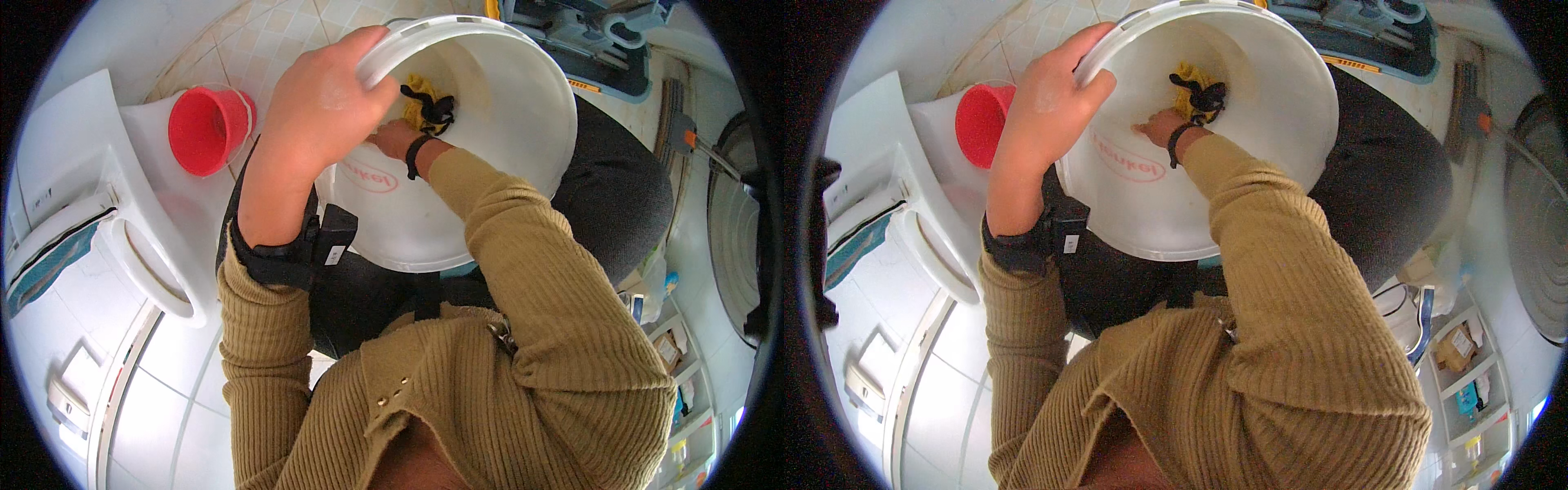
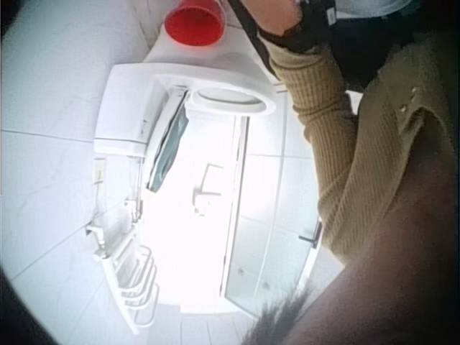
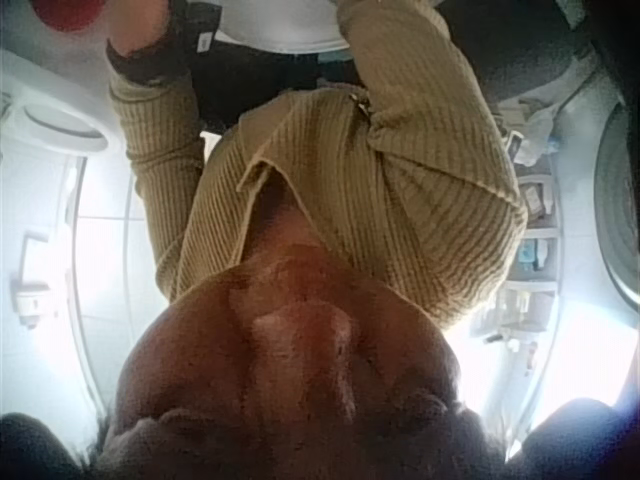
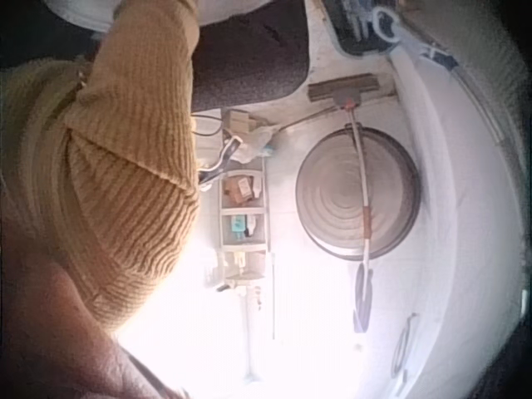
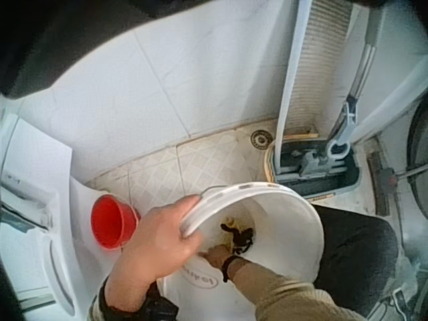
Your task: The person scrubs a white bucket with a yellow cloth, pours the water into a toilet, refills the bucket with a hose, and then wipes the toilet rim with the cloth.
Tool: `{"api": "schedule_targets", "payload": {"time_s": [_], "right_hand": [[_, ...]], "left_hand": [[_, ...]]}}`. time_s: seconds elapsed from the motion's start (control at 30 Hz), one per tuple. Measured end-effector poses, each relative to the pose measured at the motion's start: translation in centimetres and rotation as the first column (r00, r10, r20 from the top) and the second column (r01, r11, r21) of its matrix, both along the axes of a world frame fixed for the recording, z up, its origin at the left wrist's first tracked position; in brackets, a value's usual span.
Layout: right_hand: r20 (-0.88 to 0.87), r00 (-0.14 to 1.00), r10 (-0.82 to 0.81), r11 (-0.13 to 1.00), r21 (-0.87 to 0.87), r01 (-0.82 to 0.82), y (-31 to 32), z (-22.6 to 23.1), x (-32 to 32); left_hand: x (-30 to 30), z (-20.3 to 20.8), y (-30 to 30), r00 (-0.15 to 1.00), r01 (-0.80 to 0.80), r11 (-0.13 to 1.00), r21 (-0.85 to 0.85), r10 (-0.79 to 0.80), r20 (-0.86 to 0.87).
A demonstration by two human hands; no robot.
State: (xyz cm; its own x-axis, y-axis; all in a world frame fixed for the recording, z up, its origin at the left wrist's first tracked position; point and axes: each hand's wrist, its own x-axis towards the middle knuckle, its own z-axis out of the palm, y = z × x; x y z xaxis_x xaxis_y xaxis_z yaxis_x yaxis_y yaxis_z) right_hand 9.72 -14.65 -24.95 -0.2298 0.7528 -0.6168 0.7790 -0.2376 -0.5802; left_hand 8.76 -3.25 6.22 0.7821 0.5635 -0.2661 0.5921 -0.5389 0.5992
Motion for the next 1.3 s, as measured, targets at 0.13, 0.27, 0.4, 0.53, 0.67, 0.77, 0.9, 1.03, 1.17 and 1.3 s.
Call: {"api": "schedule_targets", "payload": {"time_s": [0.13,0.27,0.4,0.53,0.67,0.77,0.9,1.03,1.17,1.3], "right_hand": [[-0.026,0.999,-0.046,0.999,-0.023,0.045,0.5,-0.7,-0.3],[0.09,0.995,0.053,0.998,-0.05,-0.048,-0.2,-1.3,-0.3],[-0.013,1.0,0.027,0.981,0.195,-0.024,-0.3,-1.2,-0.2],[0.065,0.998,-0.01,0.999,0.038,0.008,-0.2,-0.9,-0.6],[0.149,0.987,0.058,0.994,0.086,-0.071,-0.1,-1.8,-1.0],[0.108,0.993,-0.043,0.976,0.219,0.019,0.6,-2.9,-1.4],[-0.072,0.953,-0.293,0.878,0.374,0.298,2.1,-3.5,-2.6],[-0.001,0.978,-0.209,0.962,0.177,0.206,1.8,-2.6,-3.0],[0.012,0.975,-0.22,0.973,-0.069,0.221,0.5,-1.3,-2.0],[-0.08,0.963,-0.259,0.964,0.035,0.262,1.2,-0.5,-1.0]], "left_hand": [[0.1,-0.1,-0.1,1.0,-0.01,1.0,-0.002,0.01,0.013],[0.1,0.1,0.0,0.999,-0.019,0.999,-0.047,0.017,-0.042],[0.1,-0.3,-0.1,0.998,-0.024,0.999,0.035,0.022,0.054],[0.0,-0.5,-0.2,0.998,-0.026,0.998,0.049,0.023,0.055],[0.0,-0.3,0.0,0.999,-0.036,0.999,0.0,0.036,0.037],[0.0,-0.4,0.0,0.999,-0.02,1.0,0.022,0.019,0.051],[0.0,-0.5,-0.1,0.999,-0.028,0.999,0.039,0.027,0.04],[-0.1,-0.3,0.1,0.999,-0.037,0.999,0.026,0.037,0.019],[-0.2,-0.3,0.2,0.999,-0.05,0.999,-0.006,0.05,-0.002],[-0.2,-0.5,0.0,0.999,-0.024,0.999,0.034,0.023,0.033]]}}
